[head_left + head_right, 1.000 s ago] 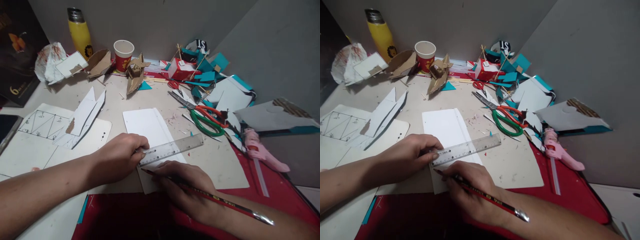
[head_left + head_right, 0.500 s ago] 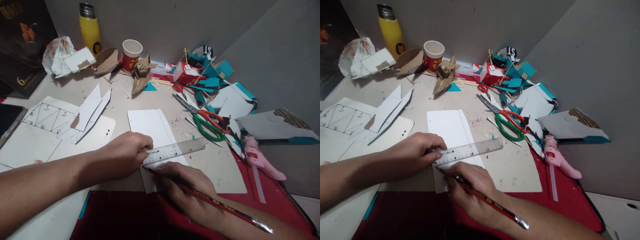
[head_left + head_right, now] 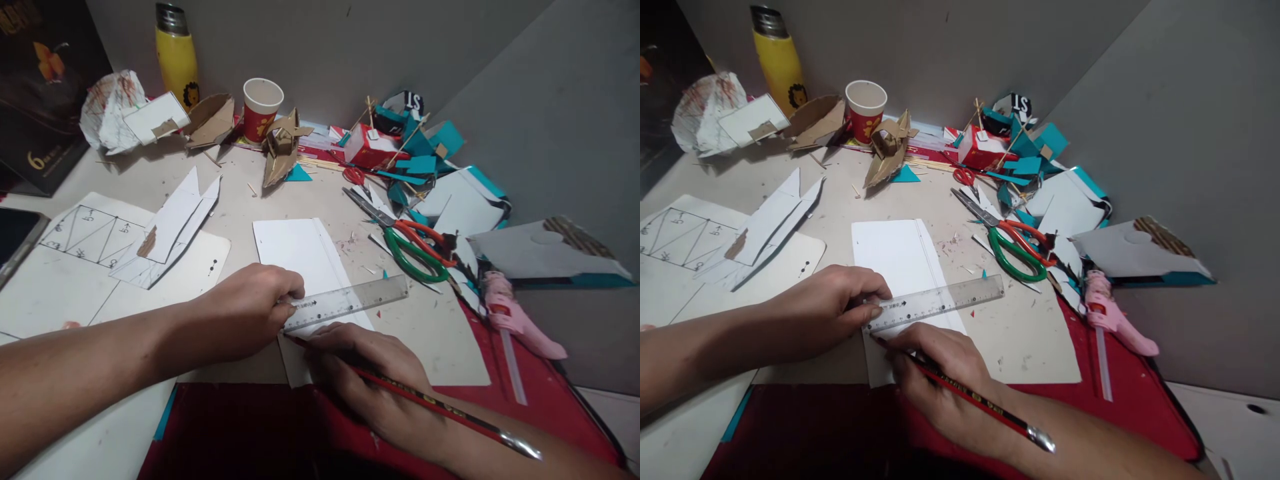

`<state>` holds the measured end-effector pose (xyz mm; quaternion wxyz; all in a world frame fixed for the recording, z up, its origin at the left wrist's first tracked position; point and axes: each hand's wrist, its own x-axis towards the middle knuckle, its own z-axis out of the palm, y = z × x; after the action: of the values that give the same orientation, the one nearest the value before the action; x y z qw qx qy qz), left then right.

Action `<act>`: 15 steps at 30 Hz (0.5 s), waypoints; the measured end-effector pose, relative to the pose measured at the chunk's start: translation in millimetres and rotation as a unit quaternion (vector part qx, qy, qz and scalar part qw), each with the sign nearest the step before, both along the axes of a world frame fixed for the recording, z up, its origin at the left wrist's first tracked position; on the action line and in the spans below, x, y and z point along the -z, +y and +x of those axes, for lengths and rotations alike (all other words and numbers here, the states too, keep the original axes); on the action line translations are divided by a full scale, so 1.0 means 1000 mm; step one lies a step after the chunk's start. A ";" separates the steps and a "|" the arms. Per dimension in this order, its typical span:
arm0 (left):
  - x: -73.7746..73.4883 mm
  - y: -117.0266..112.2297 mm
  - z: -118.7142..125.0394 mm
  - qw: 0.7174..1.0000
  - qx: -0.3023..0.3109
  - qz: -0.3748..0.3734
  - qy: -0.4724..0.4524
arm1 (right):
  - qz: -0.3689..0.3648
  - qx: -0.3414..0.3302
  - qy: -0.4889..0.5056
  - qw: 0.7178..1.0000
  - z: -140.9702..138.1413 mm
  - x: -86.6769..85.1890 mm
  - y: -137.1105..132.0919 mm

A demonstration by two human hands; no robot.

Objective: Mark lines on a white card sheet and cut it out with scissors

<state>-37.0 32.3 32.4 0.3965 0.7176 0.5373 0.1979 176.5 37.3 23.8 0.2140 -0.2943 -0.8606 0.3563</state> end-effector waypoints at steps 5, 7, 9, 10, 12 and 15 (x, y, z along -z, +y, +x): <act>0.000 0.001 0.000 1.000 0.001 -0.001 0.001 | 0.000 -0.001 -0.002 1.000 -0.001 -0.001 0.000; -0.001 0.000 0.000 1.000 0.000 -0.004 0.000 | -0.008 0.000 -0.010 1.000 -0.001 -0.003 0.000; -0.001 0.000 0.000 1.000 0.003 -0.007 -0.004 | -0.015 0.008 -0.014 1.000 -0.002 -0.005 0.000; 0.000 -0.001 -0.001 1.000 0.005 -0.008 -0.007 | -0.016 0.012 -0.015 1.000 -0.002 -0.005 0.000; 0.000 -0.001 -0.001 1.000 0.007 -0.009 -0.013 | -0.015 0.009 -0.013 1.000 -0.002 -0.005 0.000; 0.000 -0.001 -0.001 1.000 0.004 -0.009 -0.009 | -0.016 -0.001 -0.015 1.000 -0.002 -0.004 0.001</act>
<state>-37.8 31.7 32.8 0.4079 0.7144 0.5330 0.1979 174.3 38.1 27.9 0.1967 -0.3022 -0.8582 0.3654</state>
